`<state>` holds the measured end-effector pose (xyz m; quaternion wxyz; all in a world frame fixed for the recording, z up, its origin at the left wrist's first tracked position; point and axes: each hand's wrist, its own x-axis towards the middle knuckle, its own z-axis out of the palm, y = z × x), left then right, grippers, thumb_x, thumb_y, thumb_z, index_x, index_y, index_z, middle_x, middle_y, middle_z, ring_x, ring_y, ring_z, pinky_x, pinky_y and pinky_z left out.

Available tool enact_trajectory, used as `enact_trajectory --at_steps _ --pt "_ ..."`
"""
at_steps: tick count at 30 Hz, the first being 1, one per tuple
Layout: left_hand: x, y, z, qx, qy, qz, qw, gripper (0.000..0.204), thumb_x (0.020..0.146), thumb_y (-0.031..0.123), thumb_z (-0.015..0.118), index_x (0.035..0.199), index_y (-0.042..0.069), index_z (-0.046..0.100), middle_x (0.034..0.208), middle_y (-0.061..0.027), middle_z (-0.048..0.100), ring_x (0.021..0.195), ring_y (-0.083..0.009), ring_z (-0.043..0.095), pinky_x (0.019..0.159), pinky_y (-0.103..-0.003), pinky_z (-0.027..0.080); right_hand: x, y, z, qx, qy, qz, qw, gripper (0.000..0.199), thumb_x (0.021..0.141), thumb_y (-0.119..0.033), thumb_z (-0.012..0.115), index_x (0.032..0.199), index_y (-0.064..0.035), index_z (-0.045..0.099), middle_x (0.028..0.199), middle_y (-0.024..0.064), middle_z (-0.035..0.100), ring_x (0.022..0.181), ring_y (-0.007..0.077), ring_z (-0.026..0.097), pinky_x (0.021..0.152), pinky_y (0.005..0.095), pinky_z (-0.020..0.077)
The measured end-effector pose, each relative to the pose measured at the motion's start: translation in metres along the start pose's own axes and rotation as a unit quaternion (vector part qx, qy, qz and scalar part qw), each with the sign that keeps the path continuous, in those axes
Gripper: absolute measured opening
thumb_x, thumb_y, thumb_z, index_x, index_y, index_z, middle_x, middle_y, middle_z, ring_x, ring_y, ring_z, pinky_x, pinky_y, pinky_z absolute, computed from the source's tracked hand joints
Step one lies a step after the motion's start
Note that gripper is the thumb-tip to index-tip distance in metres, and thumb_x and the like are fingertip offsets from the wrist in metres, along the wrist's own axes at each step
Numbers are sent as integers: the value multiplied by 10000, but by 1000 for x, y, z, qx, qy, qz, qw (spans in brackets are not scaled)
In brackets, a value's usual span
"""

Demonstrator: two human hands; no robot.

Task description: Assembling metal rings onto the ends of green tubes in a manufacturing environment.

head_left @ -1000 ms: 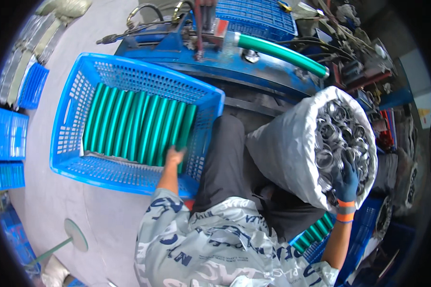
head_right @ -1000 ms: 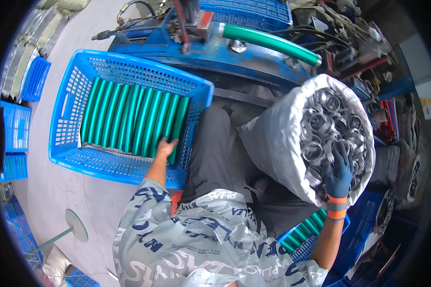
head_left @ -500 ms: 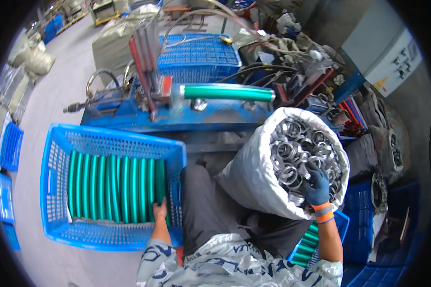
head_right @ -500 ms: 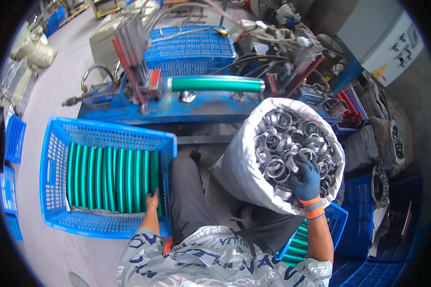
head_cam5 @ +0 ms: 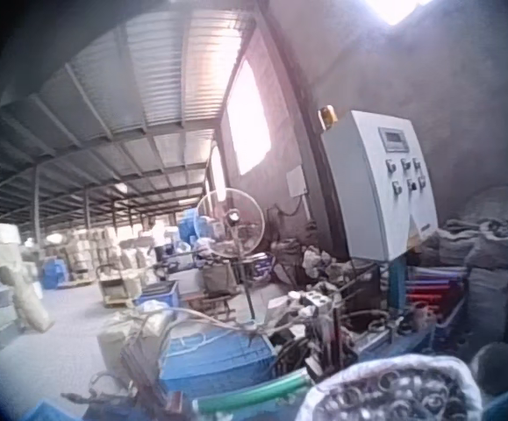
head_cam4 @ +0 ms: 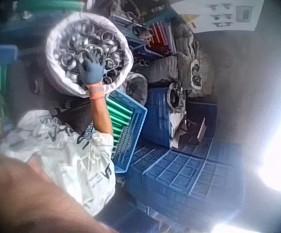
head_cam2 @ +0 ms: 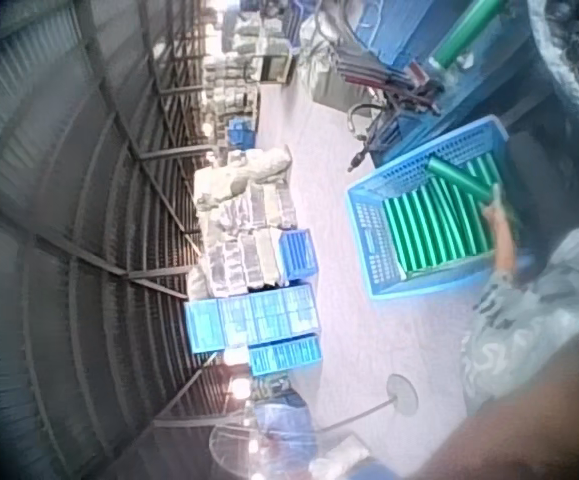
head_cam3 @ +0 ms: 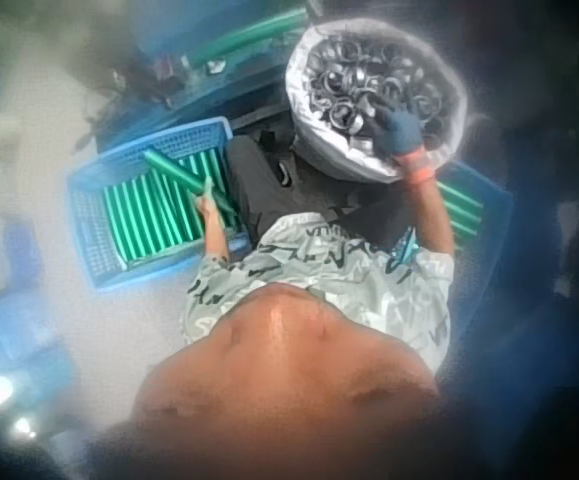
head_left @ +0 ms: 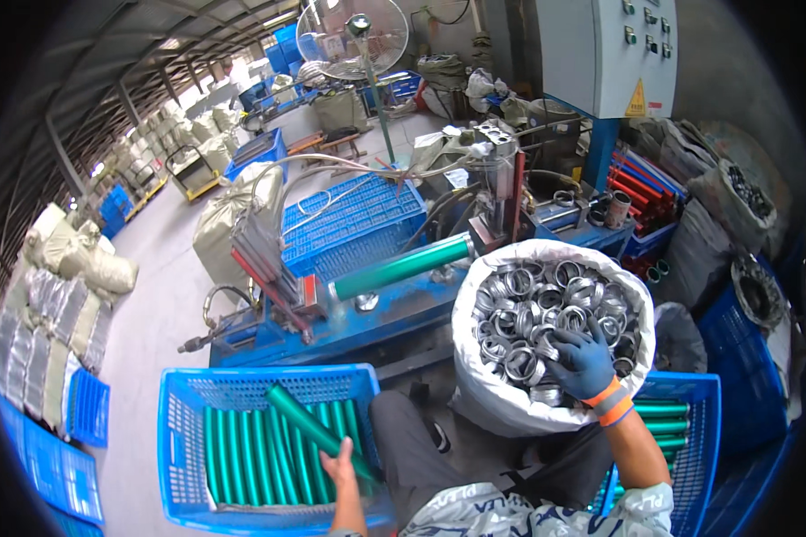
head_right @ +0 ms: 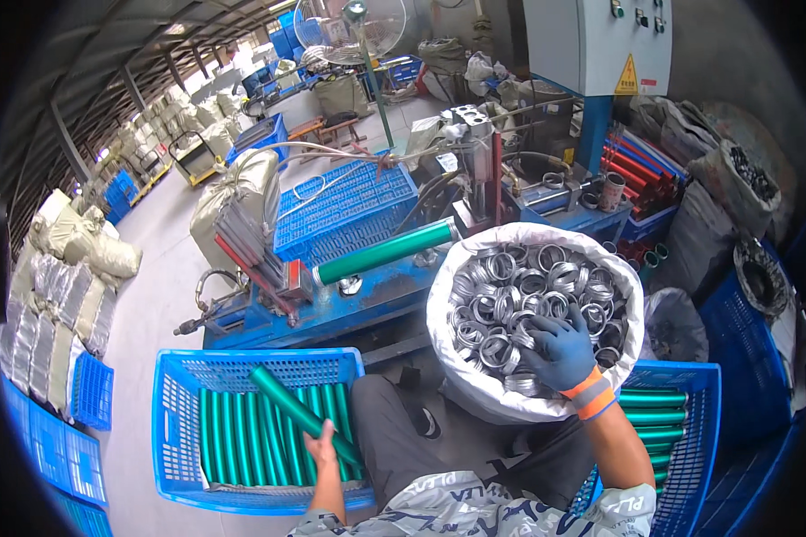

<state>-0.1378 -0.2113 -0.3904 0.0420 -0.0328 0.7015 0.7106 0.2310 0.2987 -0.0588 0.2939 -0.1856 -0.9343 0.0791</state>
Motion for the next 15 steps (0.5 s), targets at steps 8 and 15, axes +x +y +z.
enact_trajectory --at_steps 8,15 --pt "-33 265 124 263 -196 264 907 721 813 267 1005 1408 18 682 1164 -152 804 1057 -282 773 985 -439 613 -11 9 -17 15 -50 -28 998 236 820 -264 902 958 -94 814 1418 169 780 1273 336 762 1231 602 462" --pt "-117 340 198 354 -322 323 816 771 785 298 988 1463 84 690 1267 -184 822 1169 -352 811 1041 -451 620 -22 9 -16 336 176 279 882 382 1043 -318 832 1268 -9 833 1255 130 852 1060 239 825 949 347 622"
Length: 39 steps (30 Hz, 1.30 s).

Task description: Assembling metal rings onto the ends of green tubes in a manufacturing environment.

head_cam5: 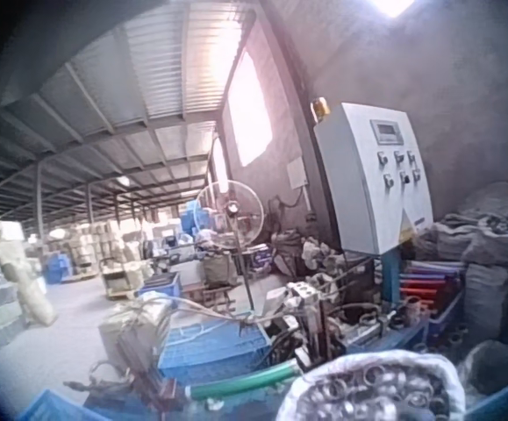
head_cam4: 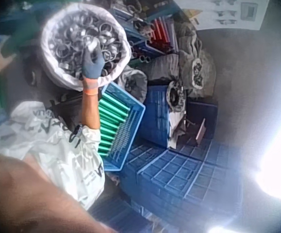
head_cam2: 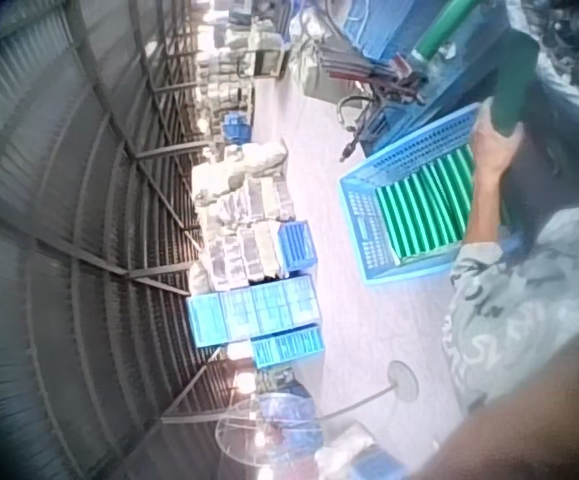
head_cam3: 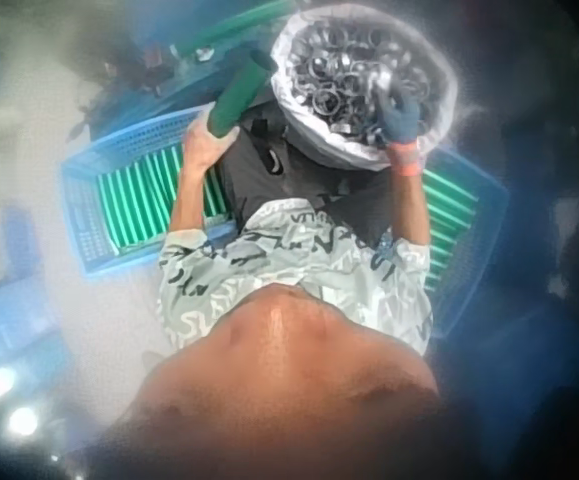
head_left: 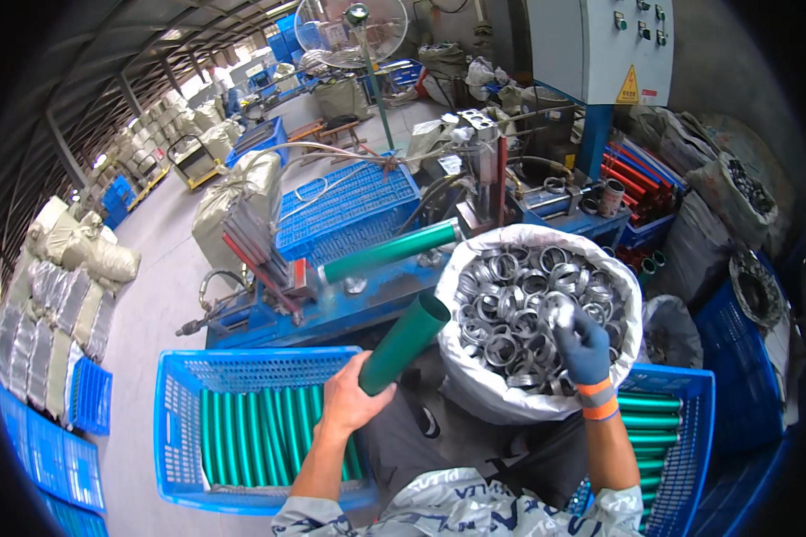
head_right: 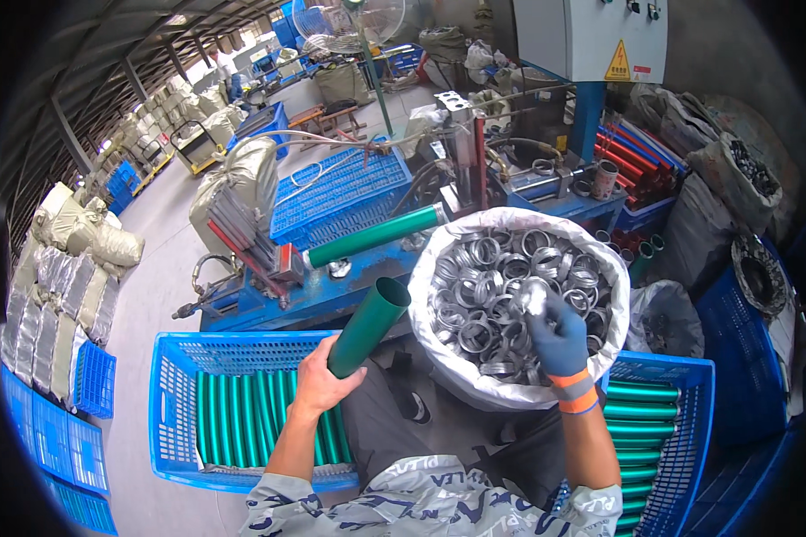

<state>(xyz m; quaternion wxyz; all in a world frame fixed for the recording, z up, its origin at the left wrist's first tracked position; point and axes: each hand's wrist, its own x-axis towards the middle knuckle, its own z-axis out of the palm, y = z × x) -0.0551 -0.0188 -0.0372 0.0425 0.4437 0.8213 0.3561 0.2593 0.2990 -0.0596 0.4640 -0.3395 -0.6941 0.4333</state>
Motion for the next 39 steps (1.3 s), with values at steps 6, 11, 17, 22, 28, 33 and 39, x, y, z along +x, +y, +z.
enact_trajectory --at_steps 6,11,17,22,28,33,39 --pt "4 45 -11 5 14 20 1000 632 776 234 963 1341 71 730 1224 -193 808 1119 -413 797 966 -479 636 -8 4 10 576 -138 193 782 765 1055 -636 708 1590 -94 633 1613 128 655 1447 396 651 1175 596 548" --pt "23 73 -1 63 -10 123 990 620 775 189 921 1354 97 720 1211 -165 804 1091 -420 785 932 -482 641 -18 -20 -3 509 -185 198 817 842 1050 -576 784 1658 -45 544 1599 161 658 1350 360 737 923 440 715" --pt "26 103 -14 86 -28 156 984 582 769 153 907 1323 70 750 1211 -162 817 1083 -405 802 946 -463 644 -17 2 -4 498 -202 184 823 682 1058 -334 820 1614 -16 586 1556 145 680 1301 290 751 951 440 710" --pt "29 104 -20 85 -24 162 983 585 750 124 885 1316 75 747 1173 -149 805 1046 -399 792 926 -470 641 -14 -17 -9 173 -257 -11 951 899 842 -58 976 1635 5 557 1573 141 653 1420 225 640 1248 420 496" --pt "30 105 -23 159 -62 199 965 632 676 81 852 1299 89 745 1083 -124 775 1020 -374 759 908 -483 618 -20 -15 5 345 -211 81 911 1072 850 -142 996 1731 23 408 1600 179 631 1462 275 633 1256 441 498" --pt "27 99 -22 174 -72 210 959 647 660 77 850 1299 86 747 1041 -117 756 992 -368 746 872 -484 608 -31 -17 17 399 -232 68 884 958 962 -222 912 1731 69 421 1608 196 645 1439 279 657 1235 434 511" --pt "24 92 -16 169 -62 208 961 625 666 68 842 1284 87 747 1043 -118 754 995 -363 746 868 -480 608 -32 -21 12 366 -262 94 888 868 989 -168 851 1720 78 453 1605 181 655 1366 246 687 1175 401 539"
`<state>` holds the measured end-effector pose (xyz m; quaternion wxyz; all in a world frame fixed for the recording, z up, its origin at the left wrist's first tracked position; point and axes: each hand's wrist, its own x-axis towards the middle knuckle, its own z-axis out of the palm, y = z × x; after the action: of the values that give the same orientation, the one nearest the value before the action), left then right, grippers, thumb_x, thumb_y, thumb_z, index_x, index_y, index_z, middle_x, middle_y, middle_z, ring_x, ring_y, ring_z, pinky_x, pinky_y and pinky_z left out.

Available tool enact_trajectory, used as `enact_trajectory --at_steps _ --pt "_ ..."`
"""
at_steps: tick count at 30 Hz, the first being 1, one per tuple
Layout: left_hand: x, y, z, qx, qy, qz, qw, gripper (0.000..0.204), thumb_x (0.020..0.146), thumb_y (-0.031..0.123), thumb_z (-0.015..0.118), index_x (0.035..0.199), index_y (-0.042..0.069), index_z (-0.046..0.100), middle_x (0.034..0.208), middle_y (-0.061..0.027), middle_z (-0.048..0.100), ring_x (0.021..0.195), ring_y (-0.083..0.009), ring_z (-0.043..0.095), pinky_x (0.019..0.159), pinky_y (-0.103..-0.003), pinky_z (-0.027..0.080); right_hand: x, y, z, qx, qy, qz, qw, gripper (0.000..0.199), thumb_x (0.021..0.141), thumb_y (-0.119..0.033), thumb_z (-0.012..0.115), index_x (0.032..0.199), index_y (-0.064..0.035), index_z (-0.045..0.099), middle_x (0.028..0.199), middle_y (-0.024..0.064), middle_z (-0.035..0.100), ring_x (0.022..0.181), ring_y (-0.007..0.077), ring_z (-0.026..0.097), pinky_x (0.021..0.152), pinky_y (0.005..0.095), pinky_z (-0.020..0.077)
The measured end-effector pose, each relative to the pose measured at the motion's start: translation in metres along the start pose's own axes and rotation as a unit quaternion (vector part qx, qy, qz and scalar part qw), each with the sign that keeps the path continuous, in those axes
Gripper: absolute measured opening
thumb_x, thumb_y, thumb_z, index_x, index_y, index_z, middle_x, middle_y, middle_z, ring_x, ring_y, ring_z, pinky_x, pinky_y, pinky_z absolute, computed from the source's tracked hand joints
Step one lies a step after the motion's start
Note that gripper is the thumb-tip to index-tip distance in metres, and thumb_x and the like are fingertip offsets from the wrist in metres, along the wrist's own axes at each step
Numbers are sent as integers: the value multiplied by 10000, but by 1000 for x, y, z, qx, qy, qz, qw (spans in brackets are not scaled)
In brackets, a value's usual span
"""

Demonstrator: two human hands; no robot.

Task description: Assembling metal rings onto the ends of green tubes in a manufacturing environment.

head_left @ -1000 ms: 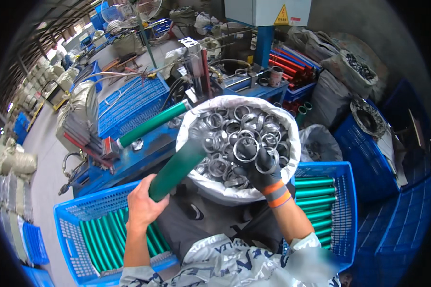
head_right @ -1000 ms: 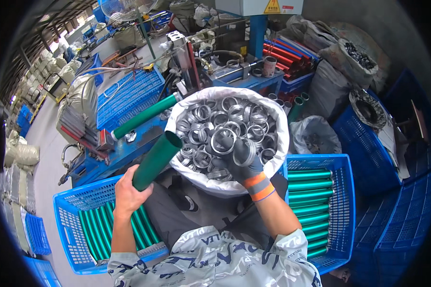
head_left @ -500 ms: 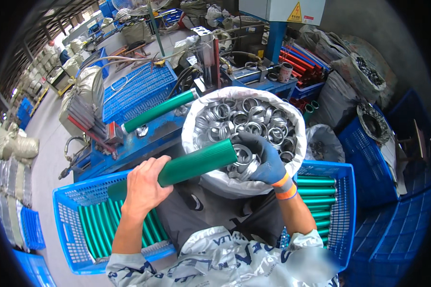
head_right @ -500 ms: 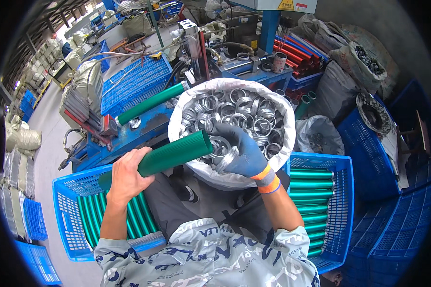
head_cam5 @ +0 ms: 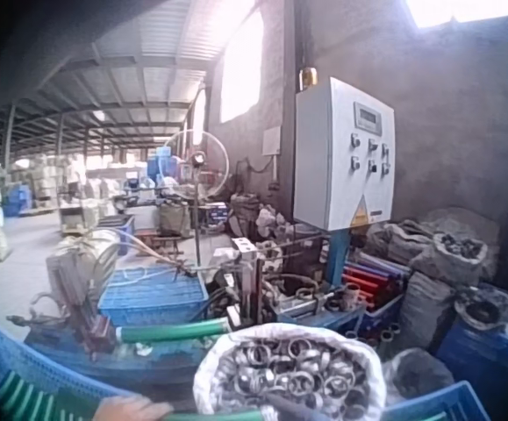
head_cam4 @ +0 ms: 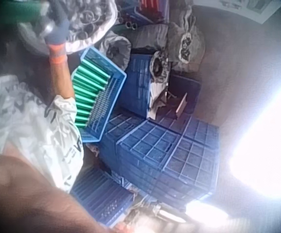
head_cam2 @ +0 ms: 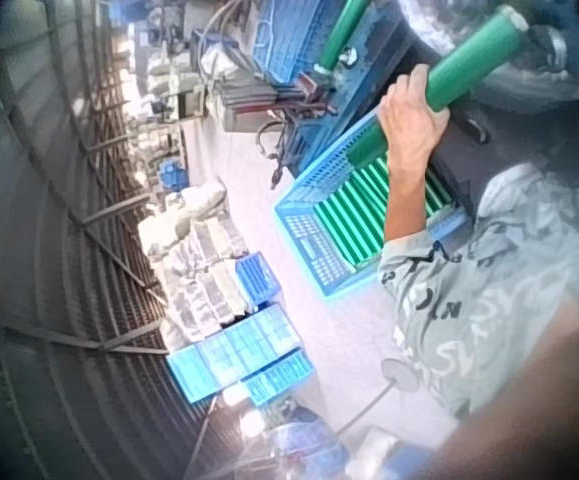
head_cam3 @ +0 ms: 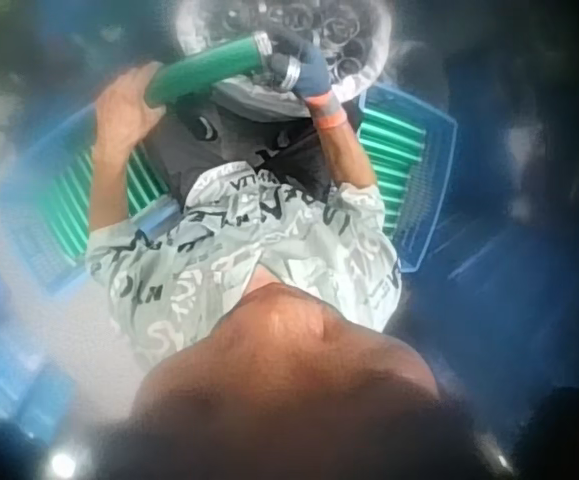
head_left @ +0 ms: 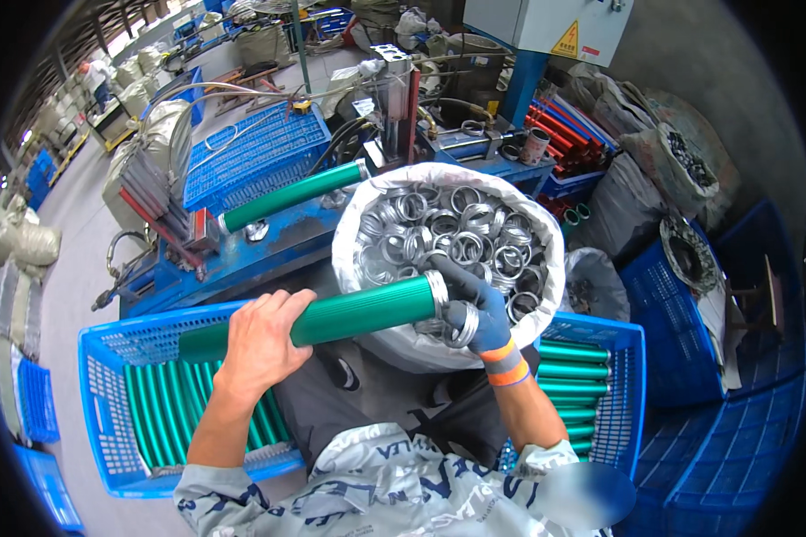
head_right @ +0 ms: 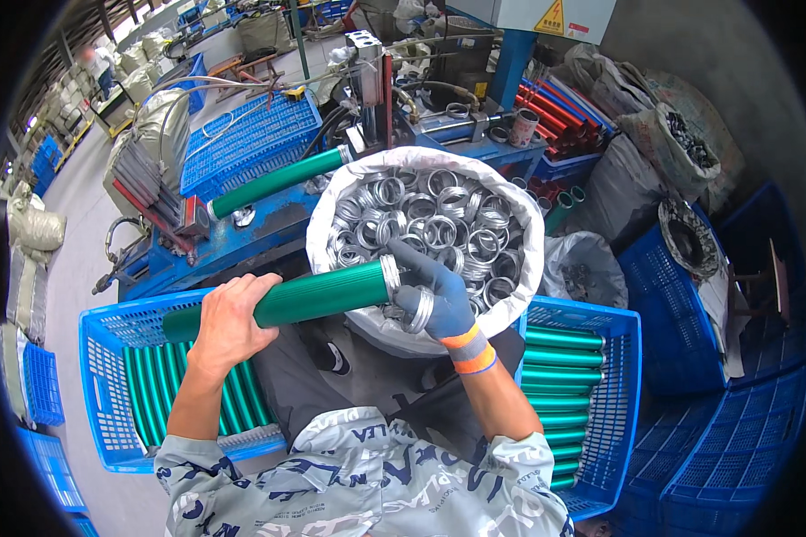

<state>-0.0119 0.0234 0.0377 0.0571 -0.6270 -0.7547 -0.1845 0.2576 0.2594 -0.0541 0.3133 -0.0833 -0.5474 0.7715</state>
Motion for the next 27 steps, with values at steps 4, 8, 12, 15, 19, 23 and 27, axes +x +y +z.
enact_trajectory --at_steps 4,8,12,15,19,23,27 --pt "1 0 5 -11 0 -4 1000 621 679 59 834 1292 85 746 1046 -120 756 995 -365 742 876 -482 601 2 -7 6 -48 3 -4 999 782 1023 -114 799 1713 67 477 1567 164 683 1309 226 708 1142 376 555" --pt "0 -2 14 -11 2 -15 1000 622 693 51 827 1309 83 743 1041 -124 755 986 -372 732 890 -492 587 12 -15 7 -60 0 44 997 655 1074 -61 735 1691 34 535 1480 136 736 1304 186 696 1135 363 557" --pt "0 -5 22 -12 5 -26 1000 640 698 71 847 1326 108 727 1036 -118 733 992 -387 722 897 -514 586 21 -28 4 -150 -2 52 987 638 1079 -92 741 1675 38 555 1465 126 739 1275 171 701 1125 352 563" --pt "-1 -11 25 -57 17 -30 998 613 743 67 850 1343 94 725 1092 -126 769 1003 -351 755 912 -483 599 24 -40 -5 -134 23 110 985 513 1090 -129 734 1565 50 660 1360 103 780 1205 152 729 1064 335 592" --pt "-12 -20 21 -318 68 -158 932 528 931 205 868 1383 8 679 1142 -80 749 1033 -194 709 957 -379 592 21 0 -53 -206 146 168 953 345 1114 -301 743 1266 6 780 1156 49 804 1077 125 770 895 318 637" --pt "-34 -31 40 -691 224 -183 662 574 1036 295 822 1472 -2 597 1289 -151 738 1204 -280 699 1091 -436 546 1 -2 -20 29 141 174 974 428 1135 -406 720 1312 -22 781 1242 95 809 1152 216 804 967 398 671" --pt "-45 -19 56 -802 244 -201 507 500 1107 391 770 1466 59 668 1473 -196 721 1339 -328 716 1137 -525 605 -9 16 -14 137 69 112 982 438 1167 -405 680 1401 -41 748 1334 103 788 1192 237 789 992 426 672"
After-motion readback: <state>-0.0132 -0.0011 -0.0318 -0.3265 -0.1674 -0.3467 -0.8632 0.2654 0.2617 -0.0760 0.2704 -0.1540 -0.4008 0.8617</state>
